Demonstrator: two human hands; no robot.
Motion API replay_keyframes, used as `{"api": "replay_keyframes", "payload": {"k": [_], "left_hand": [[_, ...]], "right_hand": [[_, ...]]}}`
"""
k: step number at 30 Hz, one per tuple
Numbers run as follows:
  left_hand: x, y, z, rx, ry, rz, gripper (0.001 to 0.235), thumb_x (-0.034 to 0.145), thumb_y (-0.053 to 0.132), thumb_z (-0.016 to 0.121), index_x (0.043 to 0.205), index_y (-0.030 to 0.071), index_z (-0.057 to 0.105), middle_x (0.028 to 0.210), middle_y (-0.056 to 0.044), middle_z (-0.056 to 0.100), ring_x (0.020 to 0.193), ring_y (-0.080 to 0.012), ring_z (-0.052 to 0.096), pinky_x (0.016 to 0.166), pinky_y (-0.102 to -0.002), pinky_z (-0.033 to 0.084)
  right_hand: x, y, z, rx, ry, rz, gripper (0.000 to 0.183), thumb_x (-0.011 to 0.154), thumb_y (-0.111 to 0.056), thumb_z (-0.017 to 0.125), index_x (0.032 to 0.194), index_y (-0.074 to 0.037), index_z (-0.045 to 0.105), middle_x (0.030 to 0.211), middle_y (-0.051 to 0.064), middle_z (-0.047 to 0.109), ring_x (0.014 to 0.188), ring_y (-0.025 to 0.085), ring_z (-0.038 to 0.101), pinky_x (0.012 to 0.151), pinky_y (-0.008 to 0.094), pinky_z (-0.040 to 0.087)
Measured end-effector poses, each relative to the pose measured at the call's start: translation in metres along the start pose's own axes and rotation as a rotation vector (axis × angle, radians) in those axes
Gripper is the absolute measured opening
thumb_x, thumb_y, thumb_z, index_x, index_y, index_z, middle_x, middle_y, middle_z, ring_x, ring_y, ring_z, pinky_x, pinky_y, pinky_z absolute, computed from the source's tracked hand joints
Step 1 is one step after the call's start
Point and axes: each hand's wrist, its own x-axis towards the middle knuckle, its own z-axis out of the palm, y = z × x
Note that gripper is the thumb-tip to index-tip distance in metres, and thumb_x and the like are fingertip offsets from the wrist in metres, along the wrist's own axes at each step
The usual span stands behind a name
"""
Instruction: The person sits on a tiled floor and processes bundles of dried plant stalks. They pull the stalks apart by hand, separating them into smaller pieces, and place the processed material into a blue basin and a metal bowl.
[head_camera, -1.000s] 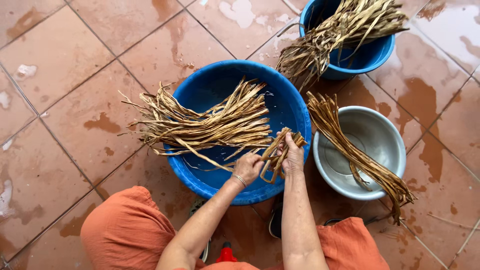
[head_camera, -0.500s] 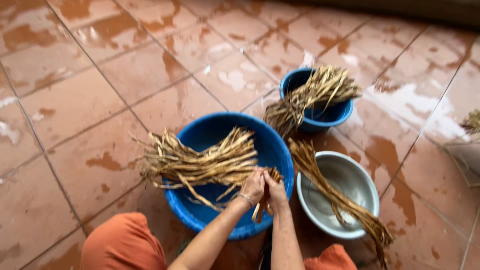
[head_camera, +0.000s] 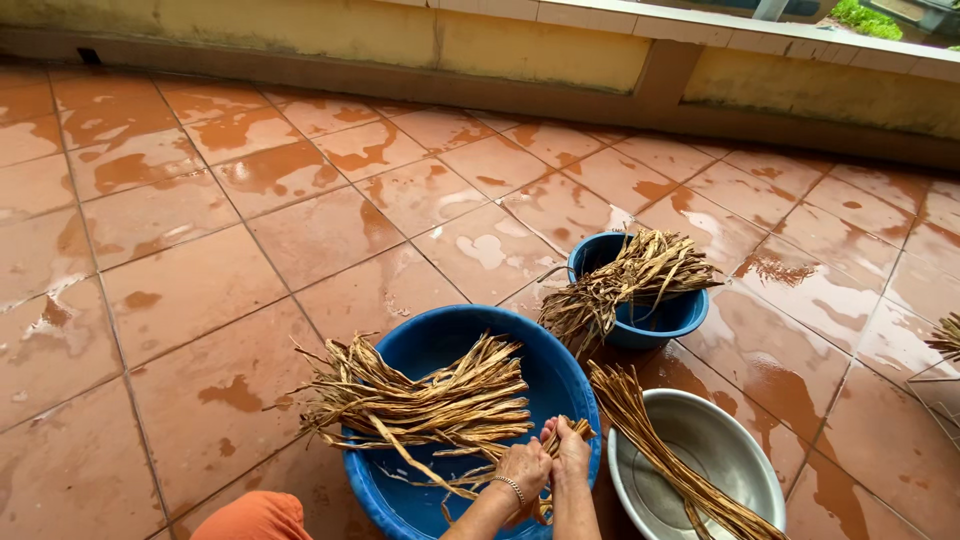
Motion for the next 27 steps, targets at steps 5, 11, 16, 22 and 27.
{"api": "replay_keyframes", "payload": {"k": [5,11,16,22,27], "left_hand": [[-0.036,-0.019,0.005,0.056,-0.035,0.254,0.034,0.094,0.028,0.050,0.094,0.000,0.069,0.092,-0.024,0.071,0.086,-0.0411,0.070,0.079,-0.051,0.057],[-0.054,-0.030,-0.039,-0.030,-0.003,0.356,0.030,0.094,0.027,0.050,0.092,0.002,0.066,0.088,-0.021,0.070,0.082,-0.0401,0.070,0.075,-0.050,0.057],[-0.060,-0.027,-0.068,-0.068,0.013,0.409,0.027,0.095,0.026,0.050,0.090,0.003,0.064,0.085,-0.019,0.069,0.079,-0.0393,0.069,0.073,-0.050,0.057],[-0.070,-0.029,-0.074,-0.116,0.035,0.442,0.024,0.095,0.025,0.050,0.087,0.005,0.061,0.081,-0.017,0.069,0.074,-0.0384,0.068,0.069,-0.049,0.056],[-0.069,-0.047,-0.072,-0.133,0.067,0.465,0.021,0.095,0.024,0.050,0.085,0.007,0.059,0.077,-0.015,0.068,0.071,-0.0376,0.067,0.067,-0.049,0.056]], "right_hand": [[0.006,-0.045,-0.018,0.055,-0.058,-0.057,0.018,0.102,-0.016,0.054,0.085,-0.012,0.054,0.059,-0.006,0.042,0.043,0.009,0.033,0.044,0.030,0.032],[0.012,-0.099,-0.025,0.069,0.262,-0.230,0.019,0.098,-0.005,0.049,0.080,-0.009,0.054,0.059,-0.003,0.042,0.042,0.008,0.033,0.041,0.027,0.030],[0.016,-0.164,-0.031,0.081,0.446,-0.402,0.023,0.092,0.008,0.049,0.076,-0.009,0.049,0.060,-0.003,0.046,0.043,0.006,0.038,0.041,0.026,0.032],[0.017,-0.257,-0.053,0.178,0.463,-0.526,0.025,0.100,-0.004,0.050,0.076,-0.012,0.049,0.061,-0.005,0.048,0.043,0.004,0.041,0.040,0.027,0.029],[0.027,-0.274,-0.051,0.228,0.434,-0.623,0.021,0.100,-0.003,0.053,0.081,-0.011,0.054,0.062,-0.005,0.052,0.043,0.004,0.044,0.041,0.026,0.033]]}}
